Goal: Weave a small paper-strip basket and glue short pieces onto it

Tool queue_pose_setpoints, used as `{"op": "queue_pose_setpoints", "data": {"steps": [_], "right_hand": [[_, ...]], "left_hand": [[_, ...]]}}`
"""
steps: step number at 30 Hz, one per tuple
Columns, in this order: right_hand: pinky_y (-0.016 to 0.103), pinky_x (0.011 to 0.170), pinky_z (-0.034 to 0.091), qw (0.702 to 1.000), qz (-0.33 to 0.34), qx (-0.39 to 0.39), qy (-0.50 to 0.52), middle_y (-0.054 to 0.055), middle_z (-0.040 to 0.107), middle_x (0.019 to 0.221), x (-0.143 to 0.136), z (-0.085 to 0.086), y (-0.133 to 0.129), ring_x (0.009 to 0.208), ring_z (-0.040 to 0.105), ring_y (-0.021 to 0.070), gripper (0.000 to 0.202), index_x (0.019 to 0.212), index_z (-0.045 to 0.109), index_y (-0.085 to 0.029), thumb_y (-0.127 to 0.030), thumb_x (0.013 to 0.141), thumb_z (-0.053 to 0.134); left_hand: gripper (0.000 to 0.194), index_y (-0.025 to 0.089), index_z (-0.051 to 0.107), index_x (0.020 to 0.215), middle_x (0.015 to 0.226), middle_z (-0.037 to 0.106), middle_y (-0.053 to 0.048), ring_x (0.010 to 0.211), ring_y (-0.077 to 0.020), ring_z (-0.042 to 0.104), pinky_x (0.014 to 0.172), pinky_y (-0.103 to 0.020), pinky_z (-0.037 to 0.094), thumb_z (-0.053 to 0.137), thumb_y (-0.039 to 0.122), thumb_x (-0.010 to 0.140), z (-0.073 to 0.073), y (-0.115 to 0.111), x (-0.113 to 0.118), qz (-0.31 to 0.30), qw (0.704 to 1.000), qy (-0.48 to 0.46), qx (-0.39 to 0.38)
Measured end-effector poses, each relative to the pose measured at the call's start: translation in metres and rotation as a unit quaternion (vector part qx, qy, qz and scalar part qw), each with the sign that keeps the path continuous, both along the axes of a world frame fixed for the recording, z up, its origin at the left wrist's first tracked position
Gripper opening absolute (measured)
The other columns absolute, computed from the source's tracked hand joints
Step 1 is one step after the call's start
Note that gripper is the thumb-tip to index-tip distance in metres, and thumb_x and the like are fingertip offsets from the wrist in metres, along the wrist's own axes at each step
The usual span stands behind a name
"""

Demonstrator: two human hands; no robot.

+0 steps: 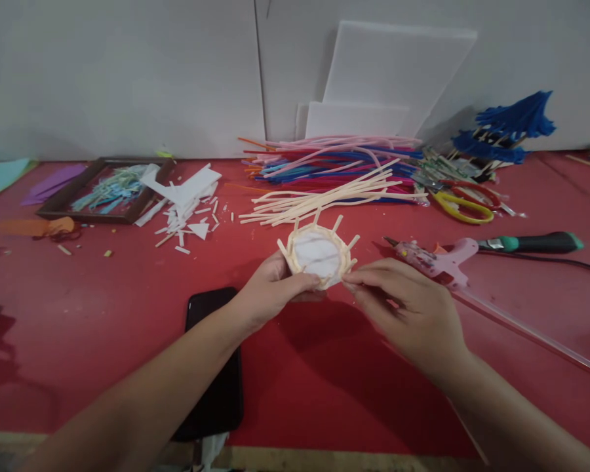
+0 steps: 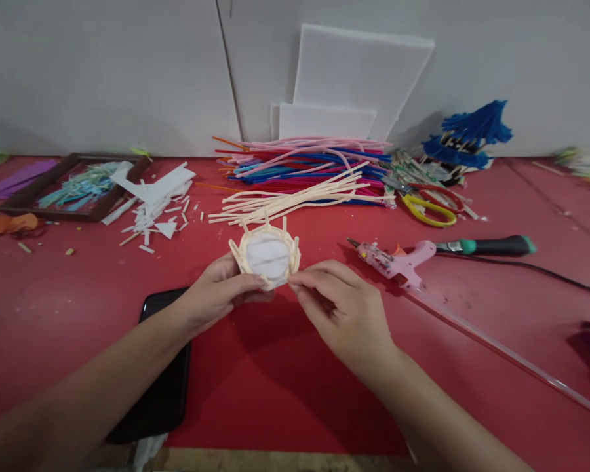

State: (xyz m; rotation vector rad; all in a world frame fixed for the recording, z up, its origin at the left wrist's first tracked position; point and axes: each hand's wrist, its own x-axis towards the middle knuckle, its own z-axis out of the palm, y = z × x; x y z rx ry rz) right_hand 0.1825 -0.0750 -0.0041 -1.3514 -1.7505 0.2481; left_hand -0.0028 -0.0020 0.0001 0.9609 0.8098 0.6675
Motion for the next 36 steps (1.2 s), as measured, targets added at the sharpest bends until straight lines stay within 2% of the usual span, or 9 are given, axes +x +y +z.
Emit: {"op": "queue_pose_setpoints", "data": {"steps": [3, 7, 10, 15, 20, 24, 30, 36], "right_hand": [[0.029, 0.063, 0.059, 1.0, 0.003, 0.016, -0.011, 0.002, 0.079, 0.084, 0.003, 0.001, 0.001, 0.074, 0.073, 0.0174, 0.014, 0.091, 0.076, -0.028, -0.023, 0.091, 0.063], [0.031, 0.064, 0.06, 0.999, -0.013, 0.028, -0.018, 0.003, 0.08, 0.084, 0.003, 0.004, 0.001, 0.073, 0.074, 0.0189, 0.012, 0.089, 0.076, -0.029, -0.027, 0.09, 0.065], [0.033, 0.067, 0.061, 0.999, -0.002, 0.042, -0.022, 0.003, 0.08, 0.084, 0.003, 0.005, 0.001, 0.075, 0.075, 0.02, 0.013, 0.086, 0.077, -0.03, -0.027, 0.089, 0.064], [0.028, 0.057, 0.058, 0.998, -0.029, -0.022, 0.044, 0.003, 0.078, 0.081, 0.0, 0.0, -0.002, 0.066, 0.071, 0.0166, 0.008, 0.09, 0.074, -0.027, -0.029, 0.087, 0.067], [0.027, 0.057, 0.058, 0.994, -0.029, -0.042, 0.092, 0.001, 0.076, 0.079, -0.002, -0.003, -0.001, 0.064, 0.069, 0.0149, 0.008, 0.091, 0.073, -0.026, -0.031, 0.086, 0.069], [0.028, 0.056, 0.059, 0.984, -0.018, -0.082, 0.157, 0.0, 0.076, 0.077, -0.003, 0.0, 0.0, 0.064, 0.07, 0.0163, 0.007, 0.087, 0.073, -0.026, -0.031, 0.082, 0.073], [0.024, 0.054, 0.056, 0.977, -0.028, -0.084, 0.194, 0.0, 0.073, 0.071, -0.009, -0.003, -0.001, 0.059, 0.067, 0.0139, 0.007, 0.086, 0.071, -0.025, -0.029, 0.081, 0.073], [0.023, 0.049, 0.052, 0.977, -0.03, -0.08, 0.198, 0.001, 0.072, 0.067, -0.016, -0.008, -0.002, 0.054, 0.064, 0.0132, 0.014, 0.077, 0.068, -0.023, -0.036, 0.083, 0.073]], "left_hand": [[0.042, 0.014, 0.067, 0.099, 0.094, 0.078, -0.009, 0.075, -0.016, 0.07, 0.07, -0.028, 0.06, 0.081, 0.022, 0.06, 0.001, 0.001, -0.001, -0.006, 1.0, -0.002, -0.008], [0.034, 0.015, 0.067, 0.089, 0.083, 0.076, -0.004, 0.066, -0.011, 0.067, 0.067, -0.025, 0.059, 0.08, 0.017, 0.058, 0.002, 0.003, -0.003, -0.03, 0.999, -0.014, -0.031], [0.032, 0.015, 0.068, 0.087, 0.084, 0.076, -0.005, 0.066, -0.0109, 0.066, 0.066, -0.024, 0.059, 0.081, 0.016, 0.057, 0.002, 0.004, -0.003, -0.044, 0.998, -0.023, -0.037], [0.037, 0.015, 0.068, 0.093, 0.094, 0.078, -0.007, 0.074, -0.0127, 0.069, 0.07, -0.025, 0.059, 0.085, 0.019, 0.061, -0.001, 0.002, -0.003, -0.023, 0.999, -0.028, -0.017], [0.048, 0.016, 0.066, 0.103, 0.111, 0.077, -0.012, 0.089, -0.0199, 0.073, 0.075, -0.03, 0.06, 0.088, 0.024, 0.06, -0.003, 0.001, -0.001, -0.004, 0.999, -0.034, 0.006], [0.053, 0.016, 0.065, 0.107, 0.11, 0.077, -0.012, 0.096, -0.0245, 0.073, 0.08, -0.033, 0.06, 0.087, 0.024, 0.059, -0.001, 0.0, -0.002, -0.018, 0.999, -0.037, -0.004], [0.05, 0.015, 0.066, 0.101, 0.104, 0.077, -0.011, 0.084, -0.0177, 0.074, 0.08, -0.03, 0.059, 0.09, 0.023, 0.059, 0.001, -0.001, -0.003, 0.008, 0.998, -0.046, -0.041], [0.045, 0.013, 0.068, 0.09, 0.092, 0.078, -0.008, 0.08, -0.0167, 0.074, 0.072, -0.024, 0.059, 0.093, 0.022, 0.054, 0.004, 0.0, -0.001, 0.006, 0.996, -0.064, -0.058]]}}
